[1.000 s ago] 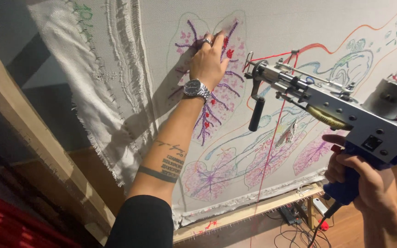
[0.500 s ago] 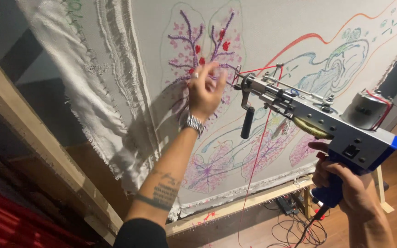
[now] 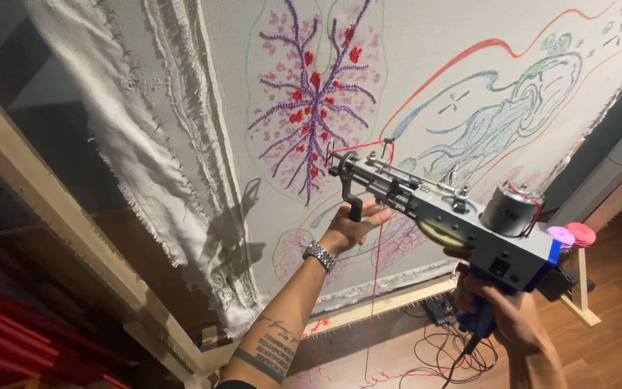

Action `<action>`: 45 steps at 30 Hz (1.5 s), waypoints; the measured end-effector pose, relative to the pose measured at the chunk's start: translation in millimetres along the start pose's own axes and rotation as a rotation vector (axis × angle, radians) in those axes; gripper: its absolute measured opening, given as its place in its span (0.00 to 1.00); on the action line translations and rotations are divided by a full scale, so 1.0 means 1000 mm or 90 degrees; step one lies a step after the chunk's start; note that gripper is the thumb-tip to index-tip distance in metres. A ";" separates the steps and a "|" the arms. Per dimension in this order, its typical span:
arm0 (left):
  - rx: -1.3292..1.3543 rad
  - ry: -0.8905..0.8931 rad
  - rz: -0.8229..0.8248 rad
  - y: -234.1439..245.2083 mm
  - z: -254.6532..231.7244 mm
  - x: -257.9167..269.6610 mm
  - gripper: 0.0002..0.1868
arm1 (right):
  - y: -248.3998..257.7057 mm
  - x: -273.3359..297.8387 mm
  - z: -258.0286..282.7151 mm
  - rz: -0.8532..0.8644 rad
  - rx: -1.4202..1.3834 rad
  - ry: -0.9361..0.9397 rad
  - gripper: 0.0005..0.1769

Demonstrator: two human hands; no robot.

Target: Trimming yarn and using an electric tufting gun to add colored patterns to a rug canvas on a frame.

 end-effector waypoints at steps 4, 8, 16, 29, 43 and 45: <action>-0.081 -0.003 -0.037 0.002 0.007 0.008 0.17 | 0.024 0.007 -0.026 -0.042 0.008 -0.024 0.11; -0.069 -0.085 -0.020 0.006 0.018 0.007 0.12 | 0.021 0.006 -0.028 -0.089 0.025 -0.053 0.17; -0.081 0.053 -0.013 0.014 0.018 0.017 0.16 | 0.039 0.011 -0.050 -0.084 0.036 -0.092 0.09; -0.063 0.083 -0.004 0.022 0.035 0.024 0.16 | 0.019 0.017 -0.052 -0.144 0.042 -0.108 0.12; 0.066 0.068 -0.005 0.035 0.046 0.029 0.13 | -0.045 0.011 -0.041 -0.142 0.077 -0.144 0.27; 0.061 0.090 -0.004 0.038 0.045 0.030 0.13 | -0.047 0.010 -0.044 -0.136 0.075 -0.139 0.27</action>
Point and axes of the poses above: each hand's wrist, its own x-axis away from the middle knuckle, its own y-axis out of the back of the hand, z = x × y, the point moved 3 cm from there along -x, towards the middle knuckle, and after that the axes turned 4 degrees about -z, right-handed, at the moved point
